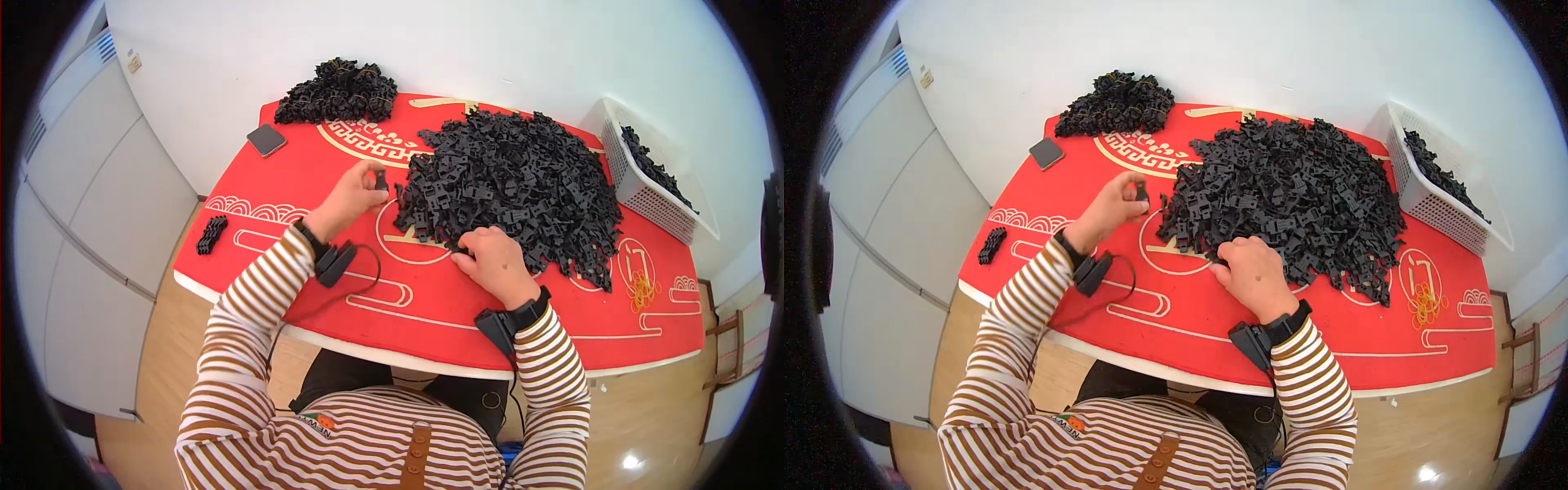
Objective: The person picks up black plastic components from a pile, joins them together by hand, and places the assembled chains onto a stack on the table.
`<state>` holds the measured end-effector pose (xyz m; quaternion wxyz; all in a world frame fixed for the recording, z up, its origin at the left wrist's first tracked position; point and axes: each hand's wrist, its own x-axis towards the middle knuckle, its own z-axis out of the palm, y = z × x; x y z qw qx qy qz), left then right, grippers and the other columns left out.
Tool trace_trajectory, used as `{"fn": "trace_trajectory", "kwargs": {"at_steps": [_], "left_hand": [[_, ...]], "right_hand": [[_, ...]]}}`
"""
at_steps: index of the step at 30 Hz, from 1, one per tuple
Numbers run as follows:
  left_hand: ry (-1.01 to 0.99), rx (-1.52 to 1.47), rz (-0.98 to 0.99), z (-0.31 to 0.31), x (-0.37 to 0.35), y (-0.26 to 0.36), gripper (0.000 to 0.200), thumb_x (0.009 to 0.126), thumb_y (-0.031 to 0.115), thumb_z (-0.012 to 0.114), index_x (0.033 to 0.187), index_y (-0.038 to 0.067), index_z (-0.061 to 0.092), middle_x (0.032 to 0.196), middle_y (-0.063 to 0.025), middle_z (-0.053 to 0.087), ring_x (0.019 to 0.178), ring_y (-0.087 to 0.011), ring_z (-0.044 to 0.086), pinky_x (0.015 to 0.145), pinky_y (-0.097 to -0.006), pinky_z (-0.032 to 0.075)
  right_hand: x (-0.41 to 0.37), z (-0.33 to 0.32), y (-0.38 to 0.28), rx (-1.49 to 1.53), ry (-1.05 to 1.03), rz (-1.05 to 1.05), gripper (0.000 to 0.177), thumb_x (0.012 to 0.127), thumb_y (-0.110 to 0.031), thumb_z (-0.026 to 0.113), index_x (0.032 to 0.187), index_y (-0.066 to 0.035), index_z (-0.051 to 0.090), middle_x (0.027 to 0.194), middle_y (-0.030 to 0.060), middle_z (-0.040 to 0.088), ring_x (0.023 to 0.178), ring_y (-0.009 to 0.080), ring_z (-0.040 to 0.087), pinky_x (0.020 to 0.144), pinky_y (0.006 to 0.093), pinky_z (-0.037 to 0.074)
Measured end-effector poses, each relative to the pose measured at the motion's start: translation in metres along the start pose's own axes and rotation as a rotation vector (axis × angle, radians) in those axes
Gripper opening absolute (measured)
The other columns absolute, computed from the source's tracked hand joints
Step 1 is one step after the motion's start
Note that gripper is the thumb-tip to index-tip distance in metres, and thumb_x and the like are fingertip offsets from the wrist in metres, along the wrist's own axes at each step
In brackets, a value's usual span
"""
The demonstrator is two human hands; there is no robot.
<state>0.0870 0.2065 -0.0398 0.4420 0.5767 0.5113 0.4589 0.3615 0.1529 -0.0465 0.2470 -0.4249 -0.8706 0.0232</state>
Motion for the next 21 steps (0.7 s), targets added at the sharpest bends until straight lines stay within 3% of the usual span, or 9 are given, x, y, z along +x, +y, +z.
{"fn": "trace_trajectory", "kwargs": {"at_steps": [1,3,9,12,16,21], "left_hand": [[-0.008,-0.27,-0.065,0.007,-0.016,0.011,0.015,0.084,-0.002,0.057,0.097,0.004,0.052,0.082,-0.0041,0.056,0.068,-0.0133,0.058,0.058,-0.0248,0.051],[-0.068,-0.441,-0.136,0.011,-0.035,0.01,0.016,0.086,-0.002,0.054,0.101,0.003,0.051,0.089,-0.0064,0.058,0.075,-0.0168,0.062,0.063,-0.0263,0.054],[-0.235,-0.83,-0.129,0.014,-0.057,-0.003,0.023,0.089,-0.005,0.046,0.112,-0.001,0.047,0.106,-0.0177,0.057,0.097,-0.029,0.063,0.081,-0.0293,0.056],[-0.243,-0.776,-0.149,0.013,-0.06,-0.002,0.029,0.089,-0.005,0.045,0.118,0.0,0.043,0.108,-0.0183,0.057,0.1,-0.03,0.062,0.082,-0.0299,0.056],[-0.276,-0.752,-0.067,0.008,-0.063,-0.002,0.023,0.091,-0.002,0.046,0.113,0.002,0.041,0.108,-0.0165,0.057,0.101,-0.0286,0.062,0.079,-0.0304,0.056],[-0.33,-0.682,-0.037,0.013,-0.071,0.001,0.019,0.091,0.002,0.049,0.108,0.003,0.043,0.108,-0.0152,0.058,0.095,-0.0249,0.065,0.075,-0.0299,0.057]], "right_hand": [[0.0,-0.001,-0.002,0.007,0.015,0.021,0.015,0.07,-0.018,0.07,0.075,-0.007,0.062,0.075,0.0085,0.059,0.078,0.0279,0.058,0.065,0.0394,0.049],[0.001,-0.003,-0.007,0.014,0.043,0.059,0.015,0.071,-0.019,0.069,0.074,-0.007,0.061,0.074,0.0087,0.059,0.078,0.0279,0.059,0.064,0.0393,0.048],[0.026,0.018,-0.034,-0.007,0.222,-0.237,0.014,0.07,-0.02,0.07,0.071,-0.009,0.061,0.074,0.0066,0.055,0.074,0.0267,0.054,0.062,0.0364,0.046],[0.048,0.032,-0.045,-0.199,0.112,-0.233,0.012,0.069,-0.019,0.069,0.072,-0.009,0.063,0.074,0.0052,0.053,0.075,0.0249,0.053,0.063,0.0351,0.045],[0.056,0.043,-0.048,-0.393,0.052,-0.144,0.008,0.071,-0.017,0.064,0.072,-0.009,0.064,0.078,0.0054,0.054,0.081,0.0241,0.053,0.066,0.0363,0.045],[0.044,0.032,-0.041,-0.413,0.059,-0.163,0.005,0.069,-0.013,0.06,0.069,-0.008,0.062,0.08,0.0056,0.054,0.083,0.0255,0.052,0.067,0.0372,0.044]]}}
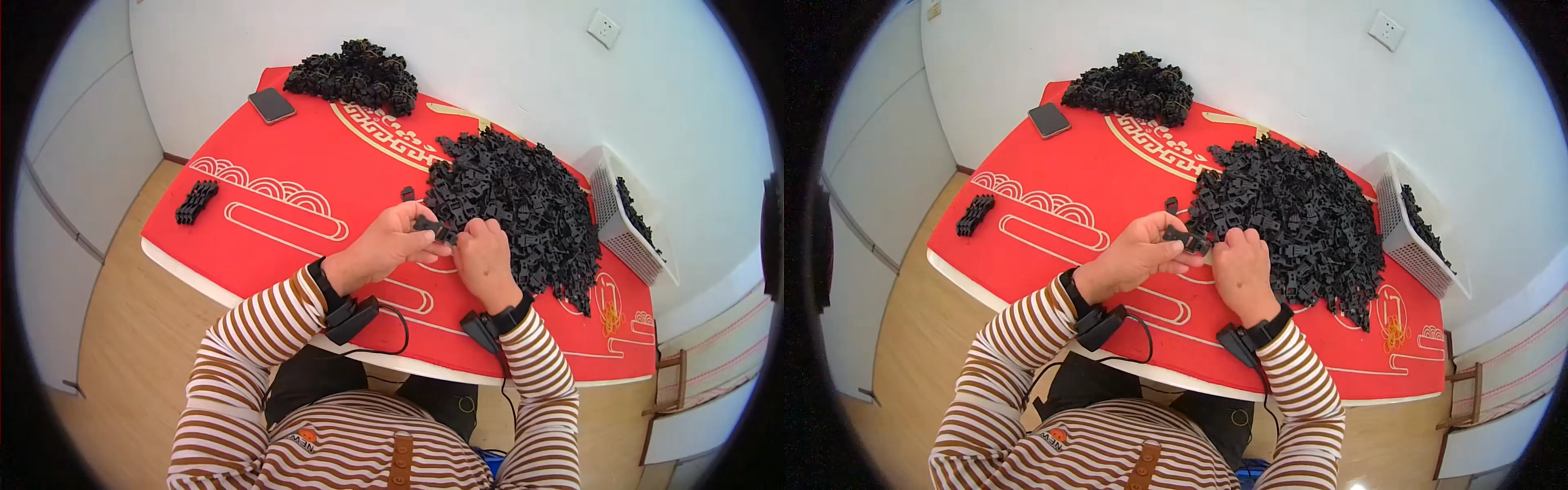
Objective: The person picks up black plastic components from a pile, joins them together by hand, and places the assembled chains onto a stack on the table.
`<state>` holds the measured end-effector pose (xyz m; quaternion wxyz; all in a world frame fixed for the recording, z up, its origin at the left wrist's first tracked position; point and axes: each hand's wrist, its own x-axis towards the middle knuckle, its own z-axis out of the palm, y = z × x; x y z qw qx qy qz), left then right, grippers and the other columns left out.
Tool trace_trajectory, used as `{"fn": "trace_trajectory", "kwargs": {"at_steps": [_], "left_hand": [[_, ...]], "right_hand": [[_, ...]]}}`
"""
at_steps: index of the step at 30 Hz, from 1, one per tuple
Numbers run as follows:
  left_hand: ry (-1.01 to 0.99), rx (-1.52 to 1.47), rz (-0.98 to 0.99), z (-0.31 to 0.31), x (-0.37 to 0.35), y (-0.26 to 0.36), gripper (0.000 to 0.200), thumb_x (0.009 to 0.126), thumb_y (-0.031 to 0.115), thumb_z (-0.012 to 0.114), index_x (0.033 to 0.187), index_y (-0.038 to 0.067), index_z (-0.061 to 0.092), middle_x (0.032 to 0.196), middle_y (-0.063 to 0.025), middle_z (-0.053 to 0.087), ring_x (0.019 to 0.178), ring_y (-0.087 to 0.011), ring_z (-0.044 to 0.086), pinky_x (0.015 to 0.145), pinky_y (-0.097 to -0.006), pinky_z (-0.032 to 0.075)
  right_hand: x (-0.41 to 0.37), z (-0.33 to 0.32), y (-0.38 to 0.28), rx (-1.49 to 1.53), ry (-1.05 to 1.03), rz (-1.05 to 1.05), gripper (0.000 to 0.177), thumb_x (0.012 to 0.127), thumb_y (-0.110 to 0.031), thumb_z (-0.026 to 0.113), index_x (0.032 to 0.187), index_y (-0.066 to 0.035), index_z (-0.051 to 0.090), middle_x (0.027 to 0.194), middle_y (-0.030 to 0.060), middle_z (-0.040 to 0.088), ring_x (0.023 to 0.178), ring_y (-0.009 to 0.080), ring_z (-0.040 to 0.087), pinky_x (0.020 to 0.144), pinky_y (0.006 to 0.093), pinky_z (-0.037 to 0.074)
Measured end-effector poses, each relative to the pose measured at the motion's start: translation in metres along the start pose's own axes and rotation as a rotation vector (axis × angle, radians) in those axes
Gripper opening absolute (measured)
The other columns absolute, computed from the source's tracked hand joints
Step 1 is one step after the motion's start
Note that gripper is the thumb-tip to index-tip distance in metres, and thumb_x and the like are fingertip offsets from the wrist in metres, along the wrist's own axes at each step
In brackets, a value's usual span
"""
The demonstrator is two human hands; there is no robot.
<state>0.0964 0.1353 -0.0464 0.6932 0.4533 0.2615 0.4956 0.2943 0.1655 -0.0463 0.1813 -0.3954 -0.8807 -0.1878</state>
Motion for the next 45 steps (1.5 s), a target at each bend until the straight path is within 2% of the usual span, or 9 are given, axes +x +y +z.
{"fn": "trace_trajectory", "kwargs": {"at_steps": [5,7,9,12,16,20,26,41,45], "left_hand": [[0.024,0.067,0.017,0.005,0.0,-0.001,0.018,0.09,0.003,0.053,0.107,0.003,0.046,0.098,-0.0113,0.062,0.09,-0.0218,0.066,0.072,-0.0285,0.056],[0.023,0.093,0.025,0.006,-0.002,0.0,0.018,0.09,0.004,0.054,0.106,0.003,0.048,0.093,-0.009,0.063,0.087,-0.0197,0.066,0.07,-0.0271,0.056],[-0.055,0.11,0.02,0.005,-0.002,-0.003,0.018,0.088,0.005,0.057,0.105,0.002,0.051,0.092,-0.0081,0.063,0.085,-0.0175,0.066,0.071,-0.0261,0.055],[-0.119,0.188,0.0,0.008,-0.002,-0.009,0.018,0.086,0.004,0.059,0.103,0.001,0.054,0.092,-0.0076,0.064,0.083,-0.0153,0.065,0.072,-0.0258,0.054],[-0.128,0.248,0.048,0.006,0.002,-0.019,0.017,0.083,0.001,0.059,0.1,0.0,0.055,0.089,-0.0072,0.064,0.083,-0.0141,0.064,0.073,-0.026,0.053],[0.014,0.102,0.008,0.014,-0.005,-0.008,0.012,0.083,-0.001,0.056,0.094,0.002,0.053,0.084,-0.0074,0.063,0.072,-0.0124,0.063,0.064,-0.0227,0.052],[-0.058,0.358,-0.098,0.019,-0.008,-0.005,0.01,0.085,0.002,0.053,0.095,0.003,0.051,0.077,-0.0022,0.057,0.064,-0.0078,0.059,0.056,-0.0221,0.051],[-0.177,0.366,-0.133,0.024,-0.014,-0.004,0.01,0.093,0.013,0.048,0.092,0.004,0.054,0.076,-0.0003,0.057,0.067,-0.0068,0.056,0.06,-0.0222,0.048],[-0.198,0.483,-0.088,0.019,-0.013,-0.006,0.017,0.096,0.016,0.047,0.105,0.003,0.052,0.079,0.0017,0.052,0.071,-0.0022,0.051,0.063,-0.0188,0.046]], "right_hand": [[-0.013,-0.019,0.005,0.357,0.152,0.047,0.007,0.069,-0.005,0.062,0.074,-0.003,0.057,0.08,0.008,0.057,0.075,0.0292,0.055,0.067,0.0426,0.044],[-0.017,-0.048,0.004,0.725,-0.114,0.474,0.006,0.081,0.0,0.059,0.085,-0.001,0.055,0.096,0.0116,0.063,0.075,0.0164,0.063,0.065,0.0274,0.049],[-0.029,-0.038,0.012,1.291,0.059,0.482,0.009,0.085,0.003,0.054,0.094,-0.001,0.053,0.1,0.012,0.062,0.079,0.012,0.062,0.069,0.023,0.049],[-0.041,-0.031,0.009,1.718,0.147,0.517,0.016,0.086,0.005,0.051,0.101,-0.001,0.051,0.103,0.0119,0.061,0.08,0.014,0.061,0.072,0.0258,0.051],[-0.045,-0.036,0.004,1.993,0.126,0.403,0.028,0.082,0.008,0.055,0.108,-0.001,0.051,0.107,0.0114,0.06,0.087,0.0134,0.06,0.077,0.0266,0.05],[-0.05,-0.03,0.004,1.954,0.107,0.501,0.048,0.077,0.008,0.06,0.123,-0.002,0.051,0.1,0.0085,0.06,0.081,0.0141,0.057,0.07,0.0263,0.047],[-0.054,-0.022,0.01,1.867,0.099,0.405,0.043,0.079,0.012,0.06,0.12,0.002,0.053,0.106,0.0059,0.059,0.096,0.0096,0.056,0.08,0.0231,0.048],[-0.053,-0.026,0.007,1.802,-0.01,0.457,0.028,0.088,0.001,0.054,0.116,0.001,0.055,0.096,0.007,0.062,0.08,0.0105,0.061,0.074,0.0241,0.051],[-0.051,-0.028,0.005,1.925,0.02,0.478,0.026,0.088,0.001,0.053,0.113,0.001,0.057,0.097,0.008,0.062,0.084,0.0108,0.06,0.076,0.0243,0.05]]}}
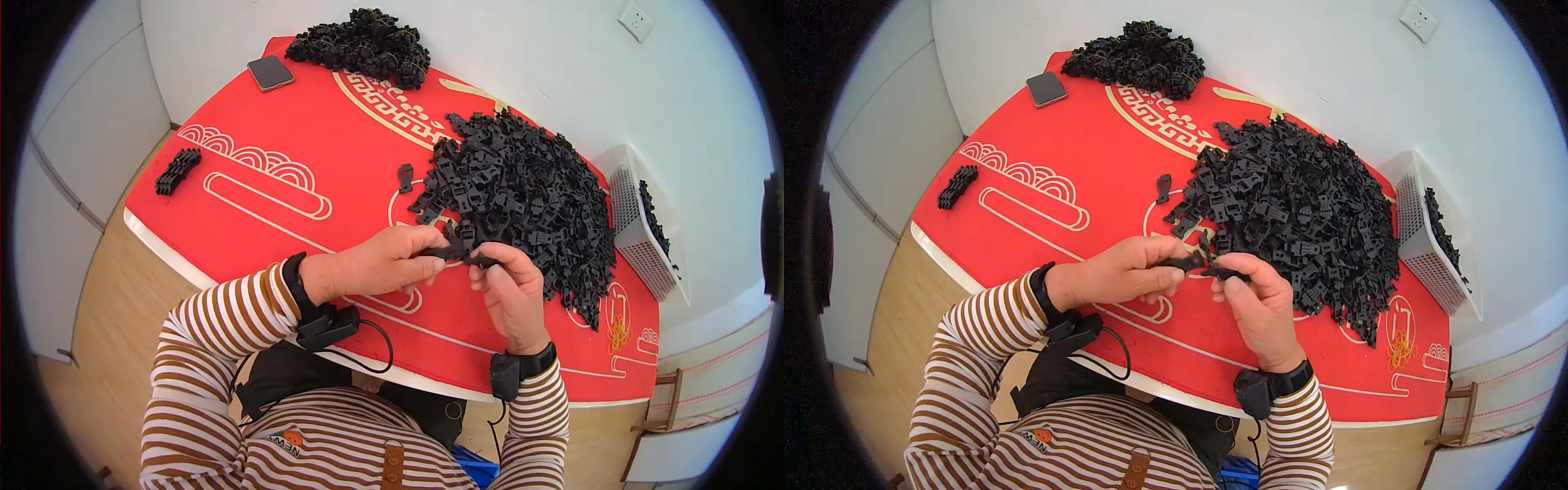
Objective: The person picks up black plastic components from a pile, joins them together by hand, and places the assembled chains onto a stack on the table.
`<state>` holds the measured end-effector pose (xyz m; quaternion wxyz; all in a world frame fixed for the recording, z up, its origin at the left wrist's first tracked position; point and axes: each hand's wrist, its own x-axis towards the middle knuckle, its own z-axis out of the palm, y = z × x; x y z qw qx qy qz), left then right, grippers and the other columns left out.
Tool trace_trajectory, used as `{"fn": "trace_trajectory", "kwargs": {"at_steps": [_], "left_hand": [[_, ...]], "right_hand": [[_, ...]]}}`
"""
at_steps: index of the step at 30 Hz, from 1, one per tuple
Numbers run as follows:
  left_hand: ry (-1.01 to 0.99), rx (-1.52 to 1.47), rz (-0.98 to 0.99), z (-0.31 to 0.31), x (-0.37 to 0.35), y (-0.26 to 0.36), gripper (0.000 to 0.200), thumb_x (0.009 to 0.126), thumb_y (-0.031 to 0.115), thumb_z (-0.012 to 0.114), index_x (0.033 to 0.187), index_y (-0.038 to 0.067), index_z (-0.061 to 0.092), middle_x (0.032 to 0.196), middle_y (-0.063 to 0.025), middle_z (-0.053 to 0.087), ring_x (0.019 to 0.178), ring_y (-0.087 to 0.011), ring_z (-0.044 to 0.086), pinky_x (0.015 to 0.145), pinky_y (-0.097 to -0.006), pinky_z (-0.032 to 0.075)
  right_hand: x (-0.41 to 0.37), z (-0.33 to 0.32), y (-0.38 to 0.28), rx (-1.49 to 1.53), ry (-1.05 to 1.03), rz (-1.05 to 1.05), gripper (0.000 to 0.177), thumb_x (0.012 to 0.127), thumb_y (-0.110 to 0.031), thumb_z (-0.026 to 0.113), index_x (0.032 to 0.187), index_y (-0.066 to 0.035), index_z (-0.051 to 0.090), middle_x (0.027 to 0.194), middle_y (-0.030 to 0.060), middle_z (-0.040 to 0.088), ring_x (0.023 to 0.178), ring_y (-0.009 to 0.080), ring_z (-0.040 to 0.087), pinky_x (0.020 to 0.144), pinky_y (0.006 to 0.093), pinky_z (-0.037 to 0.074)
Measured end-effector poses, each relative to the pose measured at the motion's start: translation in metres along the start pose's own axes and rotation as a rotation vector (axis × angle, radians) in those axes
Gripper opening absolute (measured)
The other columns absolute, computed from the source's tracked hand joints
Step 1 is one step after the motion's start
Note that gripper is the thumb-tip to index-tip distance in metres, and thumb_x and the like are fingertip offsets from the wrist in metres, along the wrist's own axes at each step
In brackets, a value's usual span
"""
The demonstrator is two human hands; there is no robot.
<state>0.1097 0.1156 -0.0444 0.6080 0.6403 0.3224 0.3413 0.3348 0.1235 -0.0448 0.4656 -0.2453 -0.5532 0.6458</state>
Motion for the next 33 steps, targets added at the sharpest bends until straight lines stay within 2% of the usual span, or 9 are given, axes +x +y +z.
{"fn": "trace_trajectory", "kwargs": {"at_steps": [2,5,8,11,14,18,20,23,33], "left_hand": [[0.022,0.102,0.084,0.001,0.004,-0.004,0.018,0.095,0.015,0.047,0.108,0.002,0.052,0.075,0.0046,0.047,0.066,-0.0013,0.046,0.06,-0.0178,0.043],[0.021,0.114,0.102,0.002,0.004,-0.006,0.021,0.095,0.015,0.048,0.111,0.002,0.052,0.072,0.0074,0.04,0.063,-0.0013,0.038,0.056,-0.0183,0.037],[0.0,0.153,0.109,0.002,0.003,-0.003,0.012,0.092,0.013,0.05,0.094,0.002,0.054,0.069,0.0027,0.044,0.064,-0.0055,0.042,0.058,-0.0234,0.04],[-0.025,0.096,0.031,0.005,0.0,0.003,0.012,0.092,0.012,0.05,0.092,0.002,0.054,0.069,0.0031,0.044,0.063,-0.0056,0.041,0.057,-0.0233,0.039],[-0.053,0.147,0.074,0.005,0.0,0.001,0.011,0.093,0.014,0.05,0.092,0.004,0.055,0.068,0.009,0.039,0.061,-0.0004,0.035,0.052,-0.0187,0.032],[-0.043,0.07,0.047,0.007,-0.002,0.001,0.011,0.093,0.013,0.05,0.091,0.004,0.056,0.068,0.0086,0.04,0.06,-0.0005,0.036,0.052,-0.0192,0.032],[-0.046,0.042,0.017,0.007,-0.002,0.001,0.011,0.092,0.013,0.05,0.093,0.003,0.056,0.067,0.0082,0.041,0.06,-0.0007,0.036,0.052,-0.0195,0.033],[-0.059,0.109,0.062,0.006,-0.002,0.002,0.014,0.092,0.015,0.05,0.093,0.002,0.054,0.066,0.0017,0.048,0.057,-0.0057,0.05,0.051,-0.0227,0.042],[-0.075,0.174,0.178,0.003,-0.002,0.002,0.018,0.09,0.015,0.053,0.099,-0.001,0.055,0.071,-0.0004,0.048,0.061,-0.0069,0.047,0.056,-0.024,0.042]], "right_hand": [[0.0,-0.004,-0.001,0.077,-0.002,0.0,0.025,0.088,0.002,0.052,0.113,0.002,0.057,0.101,0.0097,0.06,0.087,0.0115,0.06,0.077,0.0247,0.05],[0.002,-0.006,0.0,0.026,-0.002,-0.056,0.023,0.086,0.004,0.053,0.108,0.003,0.058,0.106,0.0112,0.056,0.092,0.0141,0.059,0.078,0.0253,0.05],[0.004,-0.007,0.004,-0.115,-0.044,-0.154,0.017,0.08,0.009,0.057,0.096,0.002,0.059,0.107,0.0105,0.053,0.095,0.0165,0.058,0.08,0.0263,0.049],[0.001,0.006,-0.001,-0.336,-0.029,-0.271,0.017,0.075,0.012,0.059,0.085,-0.001,0.057,0.102,0.0094,0.052,0.096,0.0181,0.058,0.081,0.0269,0.049],[-0.001,0.005,0.0,-0.638,-0.13,-0.425,0.018,0.073,0.013,0.059,0.083,-0.003,0.056,0.101,0.0095,0.051,0.095,0.0195,0.059,0.08,0.0283,0.05],[0.001,0.005,-0.002,-0.832,-0.162,-0.606,0.02,0.07,0.013,0.06,0.082,-0.003,0.058,0.099,0.0102,0.055,0.093,0.0237,0.061,0.077,0.0313,0.051],[0.002,0.006,-0.003,-0.84,-0.171,-0.613,0.02,0.07,0.013,0.06,0.081,-0.003,0.058,0.097,0.0103,0.055,0.093,0.0244,0.061,0.078,0.0318,0.051],[0.003,0.007,-0.003,-0.853,-0.194,-0.631,0.02,0.07,0.013,0.06,0.081,-0.002,0.058,0.096,0.01,0.056,0.094,0.0256,0.061,0.079,0.0332,0.051],[0.006,0.008,-0.008,-0.951,-0.254,-0.689,0.02,0.067,0.014,0.06,0.079,-0.001,0.058,0.095,0.0105,0.057,0.098,0.0302,0.059,0.082,0.0371,0.05]]}}
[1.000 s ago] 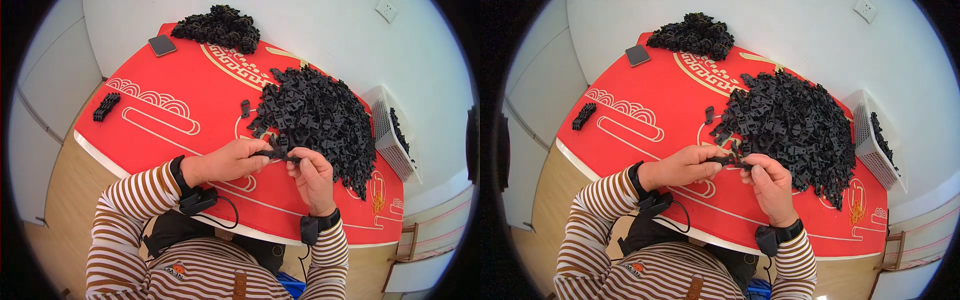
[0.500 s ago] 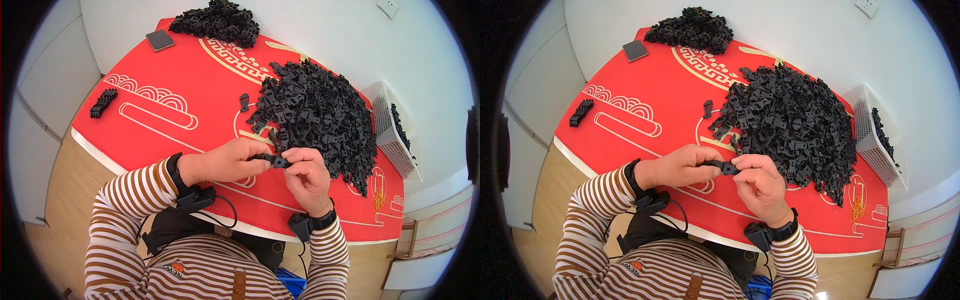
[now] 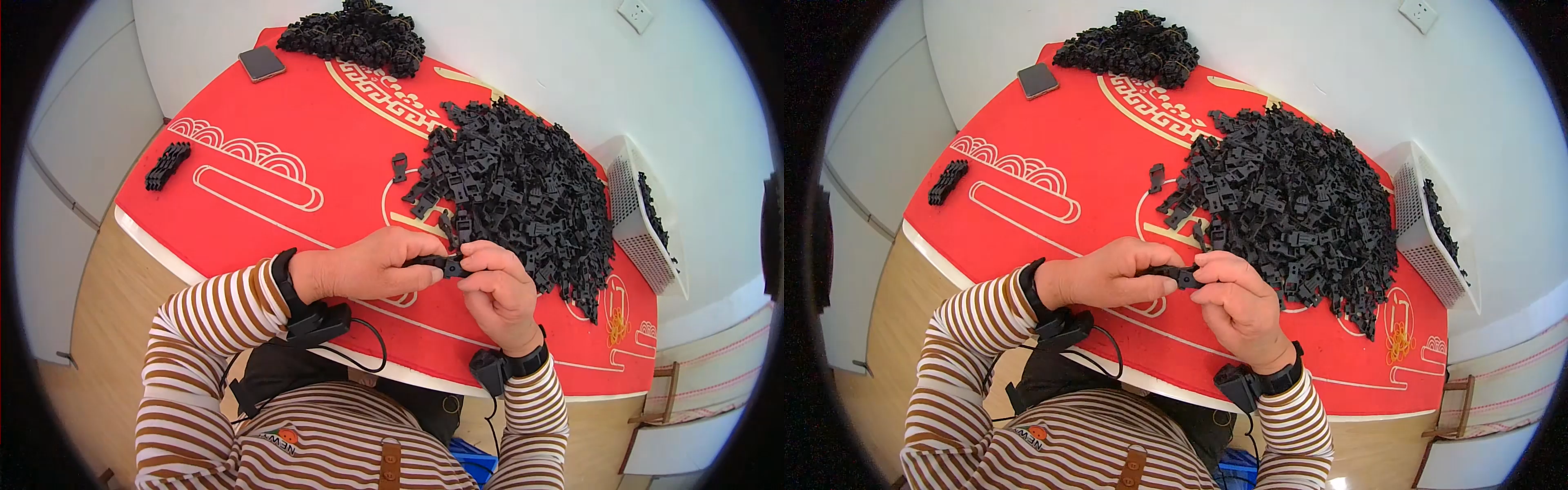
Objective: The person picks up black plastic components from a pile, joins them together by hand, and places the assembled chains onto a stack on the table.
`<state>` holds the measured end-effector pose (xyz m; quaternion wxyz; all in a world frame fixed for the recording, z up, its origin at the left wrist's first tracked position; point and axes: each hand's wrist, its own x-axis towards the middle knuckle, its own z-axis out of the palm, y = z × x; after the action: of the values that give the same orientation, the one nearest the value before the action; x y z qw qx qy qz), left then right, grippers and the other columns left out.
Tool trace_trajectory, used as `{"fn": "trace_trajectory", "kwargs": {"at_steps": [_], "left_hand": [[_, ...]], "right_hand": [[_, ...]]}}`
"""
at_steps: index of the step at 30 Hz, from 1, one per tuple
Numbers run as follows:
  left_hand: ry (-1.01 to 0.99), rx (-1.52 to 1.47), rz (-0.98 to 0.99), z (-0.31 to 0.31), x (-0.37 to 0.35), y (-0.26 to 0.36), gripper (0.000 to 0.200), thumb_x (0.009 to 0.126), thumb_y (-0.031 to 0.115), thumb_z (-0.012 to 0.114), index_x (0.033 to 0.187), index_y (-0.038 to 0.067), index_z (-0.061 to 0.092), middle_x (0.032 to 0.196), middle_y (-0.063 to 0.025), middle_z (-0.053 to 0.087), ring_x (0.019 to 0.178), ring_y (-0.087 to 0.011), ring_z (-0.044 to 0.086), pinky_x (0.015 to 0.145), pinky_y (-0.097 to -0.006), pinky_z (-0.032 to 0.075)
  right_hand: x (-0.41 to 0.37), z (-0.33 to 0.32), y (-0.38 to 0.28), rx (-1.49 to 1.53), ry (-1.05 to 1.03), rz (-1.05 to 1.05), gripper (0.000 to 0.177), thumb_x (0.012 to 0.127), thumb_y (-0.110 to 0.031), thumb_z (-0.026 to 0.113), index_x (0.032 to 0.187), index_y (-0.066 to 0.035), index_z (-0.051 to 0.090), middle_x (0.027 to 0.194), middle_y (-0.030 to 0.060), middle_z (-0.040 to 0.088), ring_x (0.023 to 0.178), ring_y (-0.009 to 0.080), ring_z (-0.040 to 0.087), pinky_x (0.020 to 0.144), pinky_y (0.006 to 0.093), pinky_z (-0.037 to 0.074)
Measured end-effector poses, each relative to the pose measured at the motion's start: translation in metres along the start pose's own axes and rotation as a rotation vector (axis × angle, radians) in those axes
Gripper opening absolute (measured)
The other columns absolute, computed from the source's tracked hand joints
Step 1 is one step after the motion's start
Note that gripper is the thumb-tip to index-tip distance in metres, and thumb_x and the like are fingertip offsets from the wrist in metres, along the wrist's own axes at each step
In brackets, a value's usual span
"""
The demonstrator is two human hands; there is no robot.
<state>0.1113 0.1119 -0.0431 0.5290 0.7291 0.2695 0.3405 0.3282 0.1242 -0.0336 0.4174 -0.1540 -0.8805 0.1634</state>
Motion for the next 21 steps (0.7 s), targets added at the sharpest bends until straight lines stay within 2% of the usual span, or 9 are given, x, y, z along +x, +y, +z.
{"fn": "trace_trajectory", "kwargs": {"at_steps": [5,8,12,15,17,21], "left_hand": [[-0.009,0.007,0.071,0.001,-0.002,0.001,0.018,0.09,0.014,0.057,0.102,0.0,0.056,0.072,-0.0023,0.051,0.058,-0.0088,0.052,0.053,-0.0256,0.043],[0.052,0.186,0.257,0.004,-0.002,-0.003,0.018,0.089,0.012,0.058,0.102,0.0,0.057,0.072,-0.0047,0.053,0.057,-0.0119,0.055,0.053,-0.0254,0.044],[0.093,0.228,0.271,0.005,-0.003,0.003,0.017,0.089,0.014,0.059,0.101,0.002,0.058,0.072,-0.0058,0.058,0.06,-0.0149,0.06,0.056,-0.028,0.046],[0.147,0.253,0.29,0.006,-0.003,0.003,0.016,0.088,0.012,0.059,0.101,0.002,0.058,0.072,-0.007,0.058,0.061,-0.0171,0.06,0.056,-0.0292,0.047],[0.195,0.337,0.381,0.005,-0.002,0.003,0.017,0.087,0.011,0.059,0.101,0.002,0.058,0.073,-0.0079,0.058,0.063,-0.019,0.06,0.057,-0.0297,0.047],[0.167,0.374,0.333,0.003,-0.001,0.002,0.02,0.086,0.013,0.061,0.103,0.002,0.056,0.075,-0.0091,0.056,0.065,-0.0225,0.059,0.058,-0.0309,0.047]], "right_hand": [[0.0,-0.002,-0.002,-0.001,0.0,-0.056,0.022,0.064,0.014,0.06,0.08,-0.001,0.059,0.095,0.0105,0.057,0.098,0.0315,0.058,0.082,0.0383,0.05],[0.0,-0.004,-0.005,0.006,-0.012,-0.088,0.022,0.066,0.013,0.061,0.082,-0.001,0.059,0.097,0.011,0.057,0.099,0.0318,0.058,0.083,0.0392,0.049],[0.002,-0.001,-0.012,0.043,0.035,-0.055,0.021,0.07,0.01,0.063,0.087,-0.001,0.059,0.098,0.0129,0.056,0.096,0.0303,0.058,0.082,0.0375,0.048],[-0.002,0.007,-0.015,0.066,0.209,0.156,0.02,0.073,0.006,0.066,0.091,-0.002,0.059,0.096,0.0132,0.055,0.087,0.026,0.057,0.075,0.0326,0.048],[-0.007,0.006,-0.01,-0.031,0.179,0.167,0.02,0.073,0.005,0.067,0.091,-0.002,0.059,0.092,0.0119,0.055,0.08,0.0228,0.055,0.069,0.0295,0.046],[-0.008,0.001,-0.009,-0.086,0.129,0.124,0.022,0.073,0.003,0.069,0.093,-0.002,0.061,0.085,0.0086,0.053,0.07,0.0183,0.051,0.059,0.0264,0.043]]}}
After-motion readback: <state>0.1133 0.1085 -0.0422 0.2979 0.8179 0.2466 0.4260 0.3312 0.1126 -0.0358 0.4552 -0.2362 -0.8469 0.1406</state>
